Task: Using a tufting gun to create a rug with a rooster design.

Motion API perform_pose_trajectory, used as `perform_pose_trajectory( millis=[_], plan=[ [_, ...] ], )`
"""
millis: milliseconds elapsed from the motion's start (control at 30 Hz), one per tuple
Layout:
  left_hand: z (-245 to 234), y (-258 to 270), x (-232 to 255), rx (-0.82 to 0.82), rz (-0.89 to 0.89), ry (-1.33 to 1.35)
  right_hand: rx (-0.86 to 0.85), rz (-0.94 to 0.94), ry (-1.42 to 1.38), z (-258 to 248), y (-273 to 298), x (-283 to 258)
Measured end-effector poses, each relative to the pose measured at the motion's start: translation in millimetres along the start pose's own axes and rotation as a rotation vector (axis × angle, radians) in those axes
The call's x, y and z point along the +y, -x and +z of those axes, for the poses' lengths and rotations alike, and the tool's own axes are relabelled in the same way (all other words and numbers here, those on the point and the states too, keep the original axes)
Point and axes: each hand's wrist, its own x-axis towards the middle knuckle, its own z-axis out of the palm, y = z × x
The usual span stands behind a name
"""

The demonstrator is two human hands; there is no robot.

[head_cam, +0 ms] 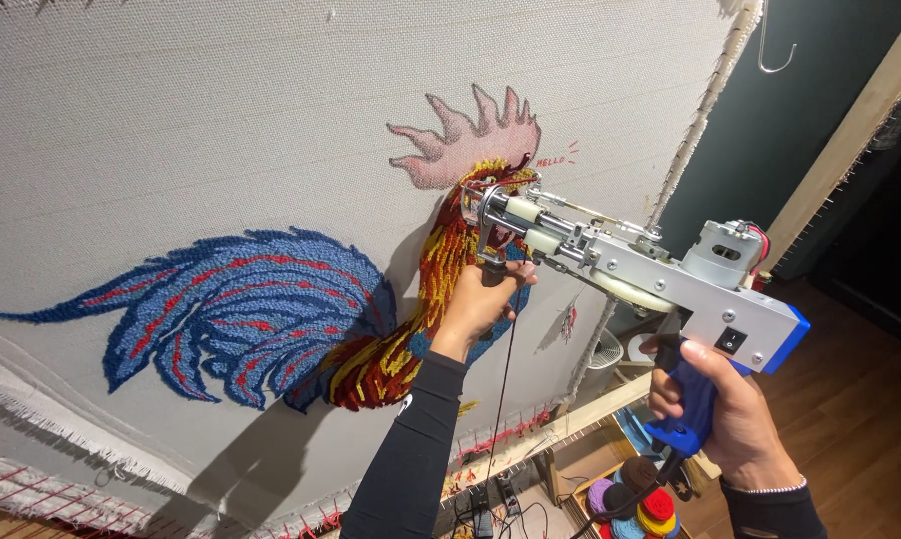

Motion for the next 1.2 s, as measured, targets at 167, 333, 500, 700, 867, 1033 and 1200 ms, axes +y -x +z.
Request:
perform_pose_trajectory(
  millis=[167,333,500,700,867,1033,1200],
  plan=[
    [0.9,1.6,4.5,0.010,-0.047,-0.015,0.006,0.006,0.001,1.0,0.1,-1.4],
    [1.9,5.0,13.7,0.029,-0.073,-0.054,0.011,0.002,0.020,2.5,-2.4,-2.6],
    [-1.4,-0.2,6.2,0.012,-0.037,-0.014,0.010,-0.006,0.019,9.7,-1.9,-6.8],
    [-4.3,-14.8,-0.7,0.022,-0.037,-0.034,0.111,-0.007,0.019,33.2,-0.5,-19.9],
    [-13.5,-22.1,-3.3,0.054,-0.002,-0.045,0.142,-0.036,0.122,59.7,1.8,-36.4],
    [-23.5,-29.6,-5.0,0.066,0.030,-0.024,0.103,0.001,0.262,79.3,1.5,-52.9],
    [-37.6,-28.4,11.6,0.060,-0.032,-0.036,0.008,-0.251,0.653,89.4,-12.7,-63.6]
  ],
)
